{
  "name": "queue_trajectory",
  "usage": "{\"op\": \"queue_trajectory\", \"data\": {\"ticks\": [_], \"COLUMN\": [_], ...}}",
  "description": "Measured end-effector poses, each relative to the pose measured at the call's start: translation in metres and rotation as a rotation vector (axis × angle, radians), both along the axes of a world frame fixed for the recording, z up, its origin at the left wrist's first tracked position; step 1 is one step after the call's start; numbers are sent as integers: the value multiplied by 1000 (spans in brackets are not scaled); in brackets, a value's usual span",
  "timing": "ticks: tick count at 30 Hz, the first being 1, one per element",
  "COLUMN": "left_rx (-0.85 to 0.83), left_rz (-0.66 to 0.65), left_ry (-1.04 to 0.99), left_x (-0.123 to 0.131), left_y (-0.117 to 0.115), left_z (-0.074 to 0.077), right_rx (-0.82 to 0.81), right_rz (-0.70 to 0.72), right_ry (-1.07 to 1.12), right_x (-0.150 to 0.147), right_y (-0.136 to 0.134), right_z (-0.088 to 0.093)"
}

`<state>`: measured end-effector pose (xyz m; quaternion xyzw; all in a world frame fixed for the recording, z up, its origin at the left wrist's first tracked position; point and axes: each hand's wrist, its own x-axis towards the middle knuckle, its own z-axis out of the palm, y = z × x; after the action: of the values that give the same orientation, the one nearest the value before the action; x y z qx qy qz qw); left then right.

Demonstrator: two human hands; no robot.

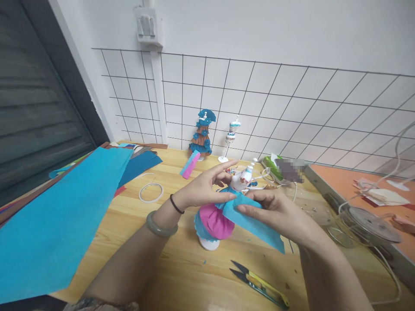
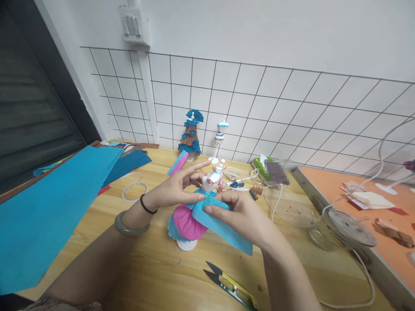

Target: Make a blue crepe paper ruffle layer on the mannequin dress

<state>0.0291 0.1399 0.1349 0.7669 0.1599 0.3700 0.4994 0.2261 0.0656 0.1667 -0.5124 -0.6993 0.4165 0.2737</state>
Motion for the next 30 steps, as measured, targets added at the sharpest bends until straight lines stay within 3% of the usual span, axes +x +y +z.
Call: {"op": "queue_trajectory", "data": {"ticks": [14, 30], "left_rx": [-2, 16], "left_rz": [-9, -23], "left_ry": [16, 10], "left_x": [1, 3], "left_y": [0, 0], "left_z": [0, -1], "right_rx": [202, 121], "right_rz": [36, -20], "right_ry": [-99, -70], "right_x": [-2, -2], "right_y": [-4, 2], "right_z": [5, -1]}}
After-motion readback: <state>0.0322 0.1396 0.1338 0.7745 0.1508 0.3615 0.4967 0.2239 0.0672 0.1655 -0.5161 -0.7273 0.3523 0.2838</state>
